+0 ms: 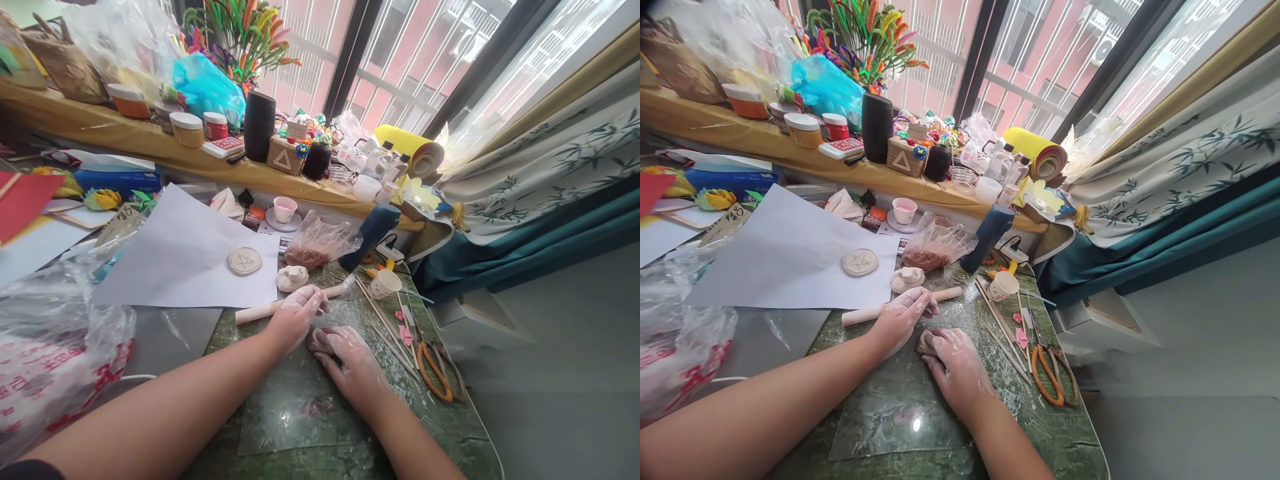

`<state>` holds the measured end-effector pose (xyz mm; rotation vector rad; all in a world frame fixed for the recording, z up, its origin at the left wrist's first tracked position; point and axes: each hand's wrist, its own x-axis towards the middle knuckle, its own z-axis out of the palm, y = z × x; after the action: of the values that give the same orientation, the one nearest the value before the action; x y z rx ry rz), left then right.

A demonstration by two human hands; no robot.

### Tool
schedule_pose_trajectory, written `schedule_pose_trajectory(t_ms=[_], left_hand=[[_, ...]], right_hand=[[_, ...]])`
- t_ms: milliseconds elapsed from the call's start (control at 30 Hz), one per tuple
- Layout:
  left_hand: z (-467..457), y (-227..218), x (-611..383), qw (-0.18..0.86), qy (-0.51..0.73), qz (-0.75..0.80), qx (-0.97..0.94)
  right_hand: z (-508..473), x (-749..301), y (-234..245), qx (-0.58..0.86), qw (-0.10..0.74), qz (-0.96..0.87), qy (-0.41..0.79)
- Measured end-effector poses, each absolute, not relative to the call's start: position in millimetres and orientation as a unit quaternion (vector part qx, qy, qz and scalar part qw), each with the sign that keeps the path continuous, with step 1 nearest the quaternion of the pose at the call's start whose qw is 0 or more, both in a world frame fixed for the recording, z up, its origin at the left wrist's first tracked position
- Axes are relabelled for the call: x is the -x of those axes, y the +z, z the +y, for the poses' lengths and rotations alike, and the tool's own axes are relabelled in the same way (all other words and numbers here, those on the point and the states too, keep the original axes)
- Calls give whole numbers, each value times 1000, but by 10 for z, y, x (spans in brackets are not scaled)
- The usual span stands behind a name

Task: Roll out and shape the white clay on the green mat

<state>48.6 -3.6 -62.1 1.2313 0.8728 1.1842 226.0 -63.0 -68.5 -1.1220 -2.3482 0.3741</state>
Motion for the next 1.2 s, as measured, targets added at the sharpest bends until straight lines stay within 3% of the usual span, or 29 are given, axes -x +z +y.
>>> schedule_pose_trajectory(t_ms=[167, 300, 433, 600, 733, 867, 1033, 1200], left_hand=[[-37, -627, -482, 572, 508, 370, -527], [-29, -653, -481, 562, 515, 380, -523], [-18, -664, -480, 572, 513, 376, -518], [-11, -652, -476, 573, 506, 377, -523], [-2, -677, -488, 583, 507, 363, -521], [4, -703, -498, 582, 509, 366, -518], [0, -692, -489, 570, 505, 370, -532], [-5, -668, -487, 566, 501, 371, -539]], right_hand=[[-632, -2279, -627, 495, 404, -767, 59], [-674, -2248, -690, 452, 329, -822, 111], [-717, -2241, -744, 469, 380, -791, 99], [-731, -2311, -733, 445, 331, -825, 109], [-704, -2441, -727, 534, 401, -744, 32], [-639, -2524, -786, 515, 299, -800, 73], [-590, -2555, -830, 566, 377, -733, 4], [-547, -2573, -859, 558, 306, -768, 67]])
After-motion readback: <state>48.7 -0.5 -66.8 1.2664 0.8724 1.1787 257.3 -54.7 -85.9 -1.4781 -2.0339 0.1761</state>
